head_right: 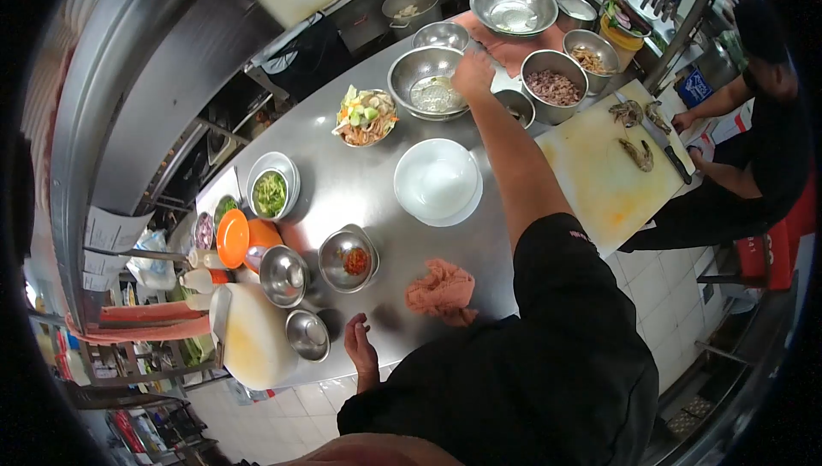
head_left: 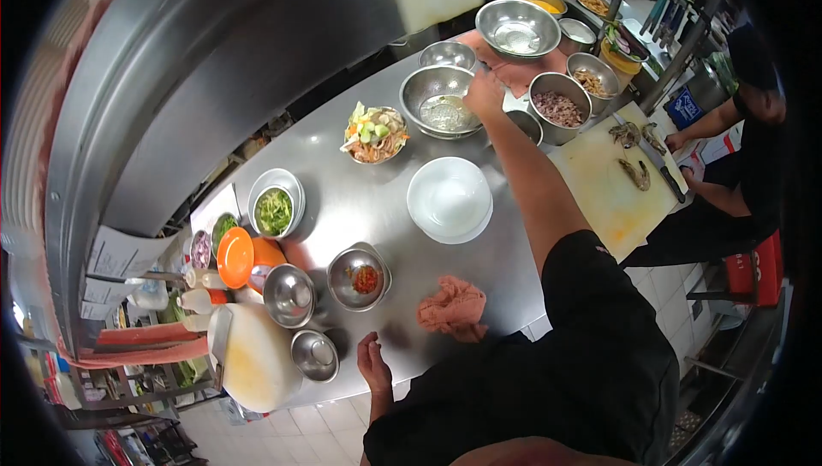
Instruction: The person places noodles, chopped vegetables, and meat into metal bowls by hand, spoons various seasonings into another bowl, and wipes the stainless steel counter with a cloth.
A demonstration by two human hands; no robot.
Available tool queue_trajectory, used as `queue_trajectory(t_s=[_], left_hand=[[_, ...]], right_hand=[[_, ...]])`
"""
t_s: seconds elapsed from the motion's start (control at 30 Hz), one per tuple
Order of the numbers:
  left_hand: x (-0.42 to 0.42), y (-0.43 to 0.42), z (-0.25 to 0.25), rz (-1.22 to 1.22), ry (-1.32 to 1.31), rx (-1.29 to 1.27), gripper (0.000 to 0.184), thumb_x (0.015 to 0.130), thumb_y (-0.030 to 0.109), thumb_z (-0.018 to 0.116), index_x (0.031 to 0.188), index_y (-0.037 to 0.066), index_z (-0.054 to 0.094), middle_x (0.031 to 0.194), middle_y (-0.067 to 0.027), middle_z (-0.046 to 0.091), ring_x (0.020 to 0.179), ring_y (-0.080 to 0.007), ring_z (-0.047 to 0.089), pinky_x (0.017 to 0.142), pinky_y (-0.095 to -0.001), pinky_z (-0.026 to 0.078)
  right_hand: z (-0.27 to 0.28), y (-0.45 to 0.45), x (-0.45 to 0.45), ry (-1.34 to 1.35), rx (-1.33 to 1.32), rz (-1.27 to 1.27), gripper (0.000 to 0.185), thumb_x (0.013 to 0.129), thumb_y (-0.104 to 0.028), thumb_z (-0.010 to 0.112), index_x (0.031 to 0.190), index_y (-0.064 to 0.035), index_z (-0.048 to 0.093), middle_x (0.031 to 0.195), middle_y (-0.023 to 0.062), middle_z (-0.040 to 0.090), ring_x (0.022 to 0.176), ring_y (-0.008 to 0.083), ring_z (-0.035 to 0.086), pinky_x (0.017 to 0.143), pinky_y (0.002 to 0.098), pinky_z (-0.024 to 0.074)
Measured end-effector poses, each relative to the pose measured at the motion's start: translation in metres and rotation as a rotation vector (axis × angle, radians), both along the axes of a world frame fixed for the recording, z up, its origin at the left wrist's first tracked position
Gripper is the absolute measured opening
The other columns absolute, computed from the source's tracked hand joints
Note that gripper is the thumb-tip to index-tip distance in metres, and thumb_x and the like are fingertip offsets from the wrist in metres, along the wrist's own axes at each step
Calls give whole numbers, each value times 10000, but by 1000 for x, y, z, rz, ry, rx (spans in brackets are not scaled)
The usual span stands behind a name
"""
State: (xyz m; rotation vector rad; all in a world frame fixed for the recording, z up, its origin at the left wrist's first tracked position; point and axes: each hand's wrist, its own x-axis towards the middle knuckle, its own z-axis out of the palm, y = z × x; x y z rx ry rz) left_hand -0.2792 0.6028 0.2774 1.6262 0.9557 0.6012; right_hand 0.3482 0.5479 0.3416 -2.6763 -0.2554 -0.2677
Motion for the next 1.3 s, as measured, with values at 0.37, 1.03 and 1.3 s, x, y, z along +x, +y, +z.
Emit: queue_trajectory(t_s=[0.37, 1.03, 1.3], left_hand=[[20, -4, -16, -88, -7, -58, 311, 1001, 241, 467, 1159, 3, 589, 1106, -94, 623, 958, -182, 605, 783, -308, 497], [-9, -3, -31, 139, -28, -213, 294, 996, 222, 496, 1149, -12, 587, 1037, -84, 630, 870, -138, 588, 734, -269, 490], [-15, -9, -29, 173, -28, -213, 292, 996, 185, 489, 1167, -36, 574, 1050, -90, 634, 872, -131, 584, 740, -263, 487]], right_hand=[[11, -38, 37, 325, -23, 179, 330, 746, -156, 605, 1033, -21, 696, 1105, 212, 660, 1041, 337, 640, 883, 423, 505], [-146, 58, 212, 174, -220, 656, 334, 865, -131, 487, 1139, -89, 674, 1154, 188, 646, 1064, 333, 627, 929, 420, 475], [-48, 36, 118, -61, 235, 277, 203, 761, -227, 670, 925, -116, 719, 967, 185, 685, 954, 353, 647, 838, 447, 503]])
